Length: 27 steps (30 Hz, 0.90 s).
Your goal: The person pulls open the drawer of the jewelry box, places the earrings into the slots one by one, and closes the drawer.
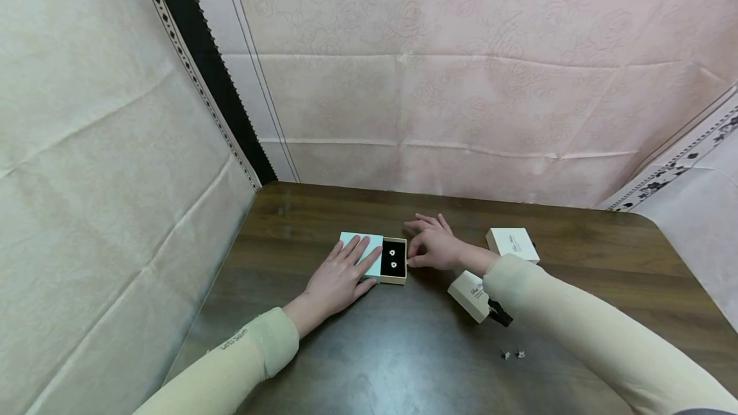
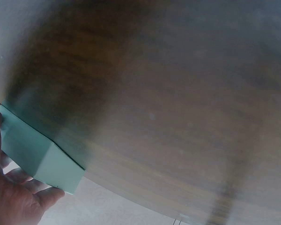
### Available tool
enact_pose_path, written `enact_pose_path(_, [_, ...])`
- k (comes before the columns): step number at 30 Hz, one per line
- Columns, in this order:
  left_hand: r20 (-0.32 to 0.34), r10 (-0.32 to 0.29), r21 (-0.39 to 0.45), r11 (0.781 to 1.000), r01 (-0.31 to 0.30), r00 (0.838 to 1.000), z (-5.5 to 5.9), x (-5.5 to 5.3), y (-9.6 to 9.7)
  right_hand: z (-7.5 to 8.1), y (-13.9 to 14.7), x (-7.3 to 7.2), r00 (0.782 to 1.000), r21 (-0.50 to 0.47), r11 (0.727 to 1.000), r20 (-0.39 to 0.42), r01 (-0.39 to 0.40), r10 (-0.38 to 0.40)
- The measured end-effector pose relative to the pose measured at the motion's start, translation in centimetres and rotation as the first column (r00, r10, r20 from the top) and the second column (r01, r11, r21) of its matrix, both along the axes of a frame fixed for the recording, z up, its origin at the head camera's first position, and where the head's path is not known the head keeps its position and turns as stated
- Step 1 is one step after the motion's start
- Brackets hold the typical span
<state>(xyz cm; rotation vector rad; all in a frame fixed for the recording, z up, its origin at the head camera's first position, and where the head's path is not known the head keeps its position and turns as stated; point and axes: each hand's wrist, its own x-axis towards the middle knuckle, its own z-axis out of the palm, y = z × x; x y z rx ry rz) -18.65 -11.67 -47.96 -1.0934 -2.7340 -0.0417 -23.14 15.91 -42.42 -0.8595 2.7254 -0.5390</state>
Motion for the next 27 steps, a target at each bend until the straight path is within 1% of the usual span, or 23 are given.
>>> enact_pose_path(5, [0.011, 0.003, -0.005, 1.0, -0.003, 1.0, 0.0, 0.0, 0.0, -0.4, -0.4, -0.1, 1.0, 0.021, 1.0, 0.011, 0.002, -0.002])
enact_pose_path(10, [0.001, 0.002, -0.005, 1.0, -0.002, 1.0, -0.1, 0.0, 0.0, -0.5, -0.8, -0.2, 1.0, 0.035, 0.999, 0.014, 0.003, -0.004])
enact_pose_path(14, [-0.012, 0.002, -0.004, 1.0, -0.002, 1.0, -0.1, 0.0, 0.0, -0.5, -1.2, -0.3, 1.0, 0.035, 0.999, 0.007, 0.0, 0.0])
enact_pose_path(21, [0.015, -0.001, 0.013, 1.0, 0.001, 1.0, 0.0, 0.0, 0.1, -0.3, -1.9, -0.2, 1.0, 0.025, 1.0, 0.006, 0.003, -0.003])
enact_pose_path(27, [0.005, 0.003, 0.003, 1.0, -0.003, 1.0, 0.0, 0.0, 0.1, -0.5, -2.4, -0.3, 1.0, 0.018, 1.0, -0.013, -0.003, 0.003])
